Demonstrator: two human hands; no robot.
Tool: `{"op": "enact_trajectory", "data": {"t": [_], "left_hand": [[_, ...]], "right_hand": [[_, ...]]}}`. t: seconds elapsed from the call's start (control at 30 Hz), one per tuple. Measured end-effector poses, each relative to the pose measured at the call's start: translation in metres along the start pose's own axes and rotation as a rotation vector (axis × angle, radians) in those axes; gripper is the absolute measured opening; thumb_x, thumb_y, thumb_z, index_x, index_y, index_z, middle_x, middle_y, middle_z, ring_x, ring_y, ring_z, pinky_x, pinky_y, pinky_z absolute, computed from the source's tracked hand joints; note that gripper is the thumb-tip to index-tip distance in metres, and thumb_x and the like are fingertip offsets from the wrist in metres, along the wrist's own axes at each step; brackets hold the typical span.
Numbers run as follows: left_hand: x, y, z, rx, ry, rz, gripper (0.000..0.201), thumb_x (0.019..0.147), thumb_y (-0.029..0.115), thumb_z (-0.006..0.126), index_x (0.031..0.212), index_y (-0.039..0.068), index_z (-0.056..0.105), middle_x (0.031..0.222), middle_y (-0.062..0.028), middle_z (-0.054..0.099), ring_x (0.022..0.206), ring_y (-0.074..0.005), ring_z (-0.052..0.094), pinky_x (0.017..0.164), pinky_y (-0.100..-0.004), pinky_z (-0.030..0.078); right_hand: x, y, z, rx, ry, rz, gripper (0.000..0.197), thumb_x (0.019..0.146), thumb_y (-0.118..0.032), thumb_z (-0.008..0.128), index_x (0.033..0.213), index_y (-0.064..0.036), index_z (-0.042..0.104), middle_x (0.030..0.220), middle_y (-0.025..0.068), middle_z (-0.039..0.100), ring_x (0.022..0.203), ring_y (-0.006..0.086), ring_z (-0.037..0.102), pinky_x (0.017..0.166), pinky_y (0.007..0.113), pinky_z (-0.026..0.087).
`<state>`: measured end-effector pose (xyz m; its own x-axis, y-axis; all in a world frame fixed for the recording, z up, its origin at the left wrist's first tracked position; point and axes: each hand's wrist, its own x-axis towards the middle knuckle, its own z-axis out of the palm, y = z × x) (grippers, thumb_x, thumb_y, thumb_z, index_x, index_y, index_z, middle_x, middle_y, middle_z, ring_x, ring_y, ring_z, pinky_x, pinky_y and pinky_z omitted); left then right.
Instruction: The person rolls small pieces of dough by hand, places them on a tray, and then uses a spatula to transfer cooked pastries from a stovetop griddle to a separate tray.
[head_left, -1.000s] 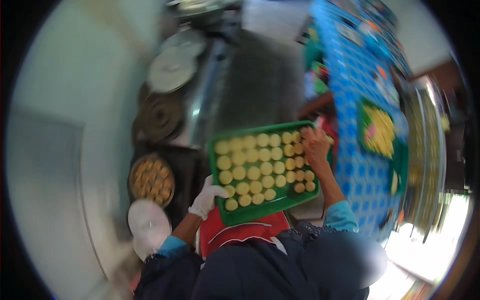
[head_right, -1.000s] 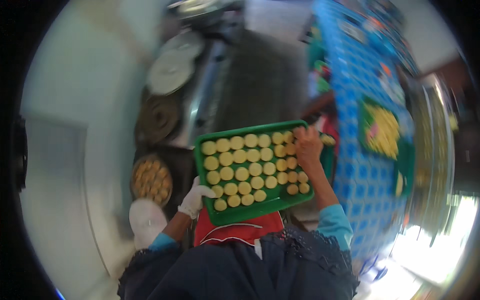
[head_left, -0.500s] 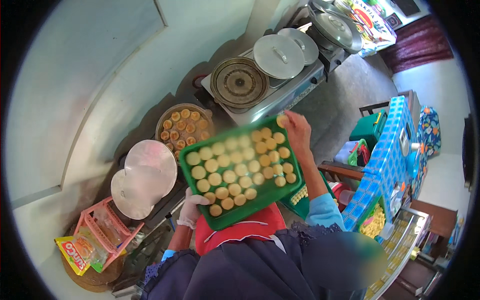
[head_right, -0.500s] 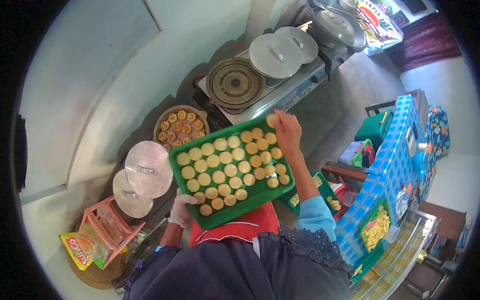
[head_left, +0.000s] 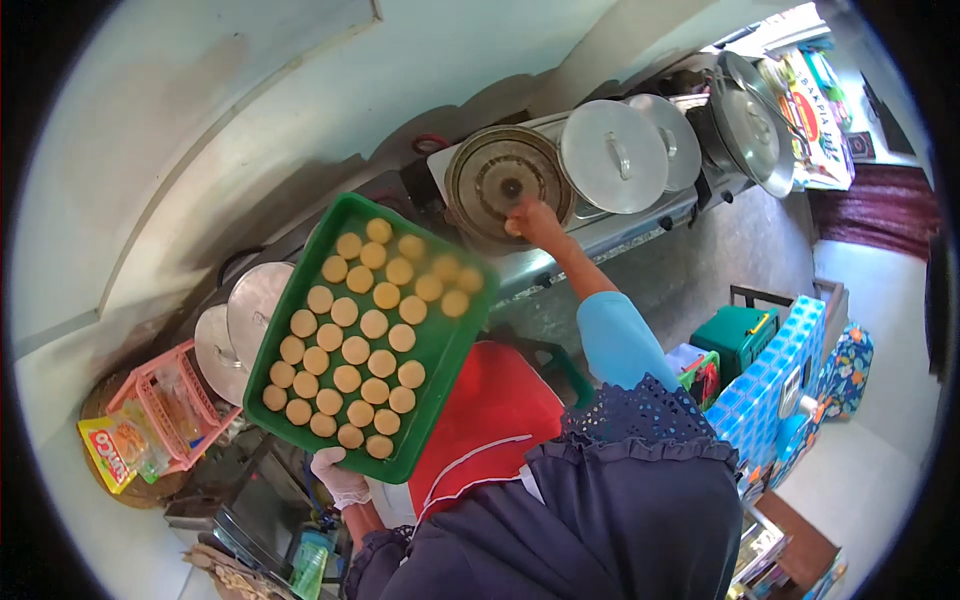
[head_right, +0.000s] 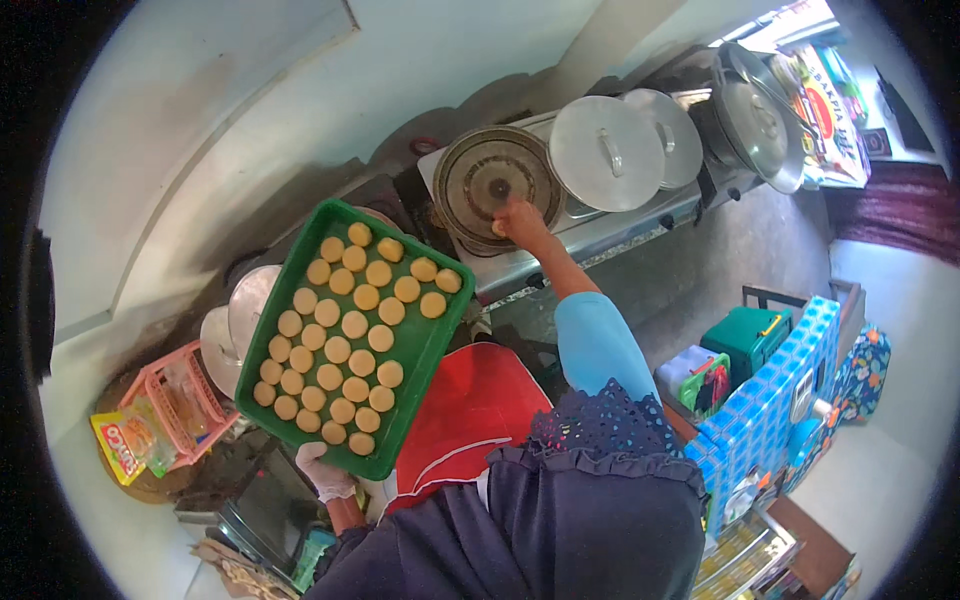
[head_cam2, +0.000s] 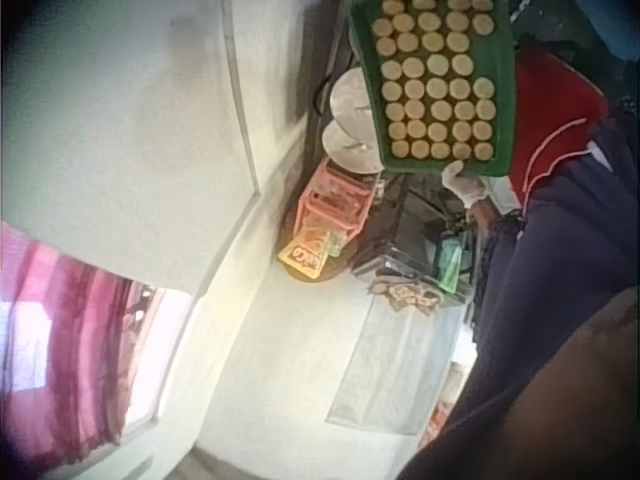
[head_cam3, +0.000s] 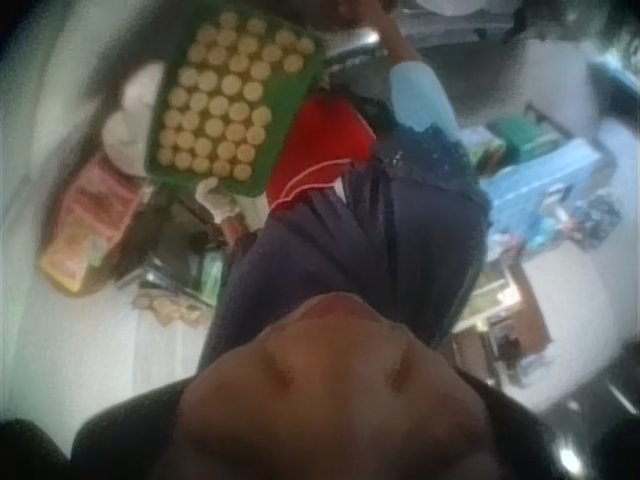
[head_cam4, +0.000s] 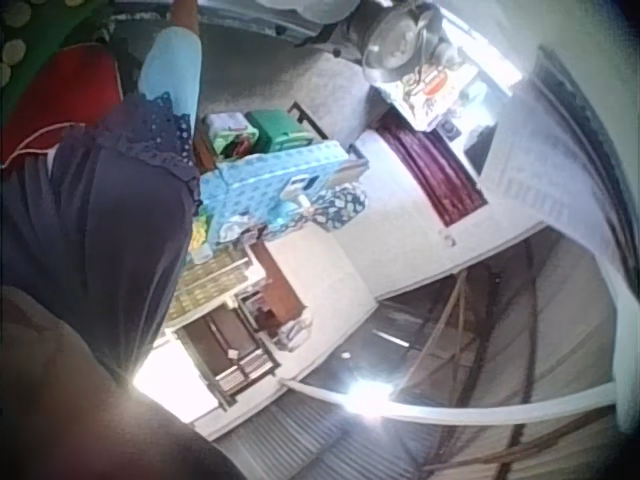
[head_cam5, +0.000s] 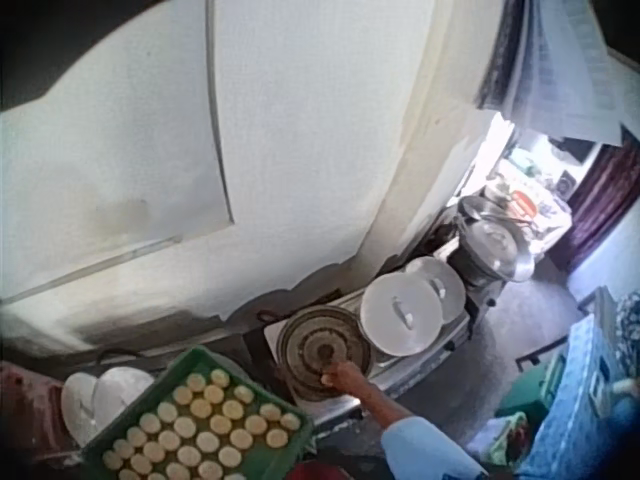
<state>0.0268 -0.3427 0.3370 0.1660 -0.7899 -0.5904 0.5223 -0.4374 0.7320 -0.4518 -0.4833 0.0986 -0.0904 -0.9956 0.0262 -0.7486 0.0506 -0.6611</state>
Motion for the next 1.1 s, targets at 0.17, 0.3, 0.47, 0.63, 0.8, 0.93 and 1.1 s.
{"op": "enact_trajectory", "data": {"t": [0.17,0.3,0.47,0.63,0.8,0.93,1.1], "left_hand": [[-0.008,-0.012,0.011,-0.044,0.102,0.022,0.053,0.066,0.013,0.049,0.116,-0.002,0.053,0.115,-0.0099,0.059,0.102,-0.0269,0.059,0.09,-0.0376,0.051],[0.0,-0.016,0.03,-0.064,0.081,-0.017,0.057,0.063,0.012,0.049,0.118,-0.002,0.052,0.119,-0.0099,0.057,0.106,-0.0282,0.057,0.093,-0.038,0.049],[0.016,-0.013,0.02,-0.042,0.038,-0.095,0.06,0.061,0.008,0.051,0.121,0.002,0.052,0.118,-0.0103,0.059,0.107,-0.0299,0.058,0.092,-0.0402,0.051],[0.027,-0.005,0.026,-0.003,-0.021,-0.144,0.061,0.062,0.006,0.053,0.122,0.002,0.051,0.118,-0.0101,0.059,0.106,-0.03,0.058,0.091,-0.0399,0.051],[0.032,-0.006,0.027,-0.012,-0.073,-0.188,0.062,0.063,0.005,0.052,0.126,0.004,0.049,0.12,-0.0094,0.058,0.107,-0.0303,0.057,0.092,-0.04,0.05],[0.026,-0.007,0.03,-0.025,-0.036,-0.187,0.065,0.062,0.003,0.053,0.127,0.004,0.047,0.121,-0.01,0.057,0.108,-0.0304,0.057,0.092,-0.0412,0.051],[0.023,-0.005,0.018,-0.011,0.006,-0.201,0.064,0.06,0.002,0.053,0.124,0.003,0.05,0.119,-0.0103,0.059,0.105,-0.0309,0.059,0.09,-0.0415,0.052]], "right_hand": [[0.0,-0.021,-0.005,-0.118,-0.096,-0.043,0.012,0.074,-0.013,0.065,0.084,-0.009,0.071,0.088,0.0135,0.063,0.09,0.0318,0.061,0.077,0.044,0.051],[-0.001,-0.013,-0.011,-0.327,-0.068,-0.097,0.013,0.074,-0.013,0.066,0.086,-0.01,0.07,0.089,0.0102,0.063,0.089,0.0298,0.06,0.076,0.043,0.051],[0.046,-0.138,-0.055,0.082,0.304,-0.272,0.013,0.077,-0.013,0.064,0.087,-0.0074,0.069,0.087,0.0109,0.06,0.088,0.0311,0.057,0.075,0.041,0.049],[0.067,-0.212,-0.044,-0.399,-0.01,-0.588,0.025,0.072,-0.01,0.064,0.096,-0.0046,0.067,0.092,0.011,0.055,0.092,0.0298,0.049,0.074,0.036,0.047],[0.05,-0.21,-0.016,-0.592,-0.168,-0.449,0.018,0.072,-0.009,0.064,0.089,-0.0035,0.065,0.093,0.015,0.052,0.098,0.0299,0.047,0.072,0.041,0.049],[0.034,-0.202,-0.003,-0.425,-0.11,-0.336,0.016,0.07,-0.008,0.066,0.084,-0.0021,0.065,0.094,0.0126,0.054,0.098,0.0285,0.049,0.072,0.039,0.049],[0.042,-0.184,-0.033,0.265,0.115,-0.027,0.017,0.067,-0.004,0.07,0.083,-0.0002,0.066,0.083,0.0082,0.064,0.082,0.0236,0.061,0.07,0.034,0.051]]}}
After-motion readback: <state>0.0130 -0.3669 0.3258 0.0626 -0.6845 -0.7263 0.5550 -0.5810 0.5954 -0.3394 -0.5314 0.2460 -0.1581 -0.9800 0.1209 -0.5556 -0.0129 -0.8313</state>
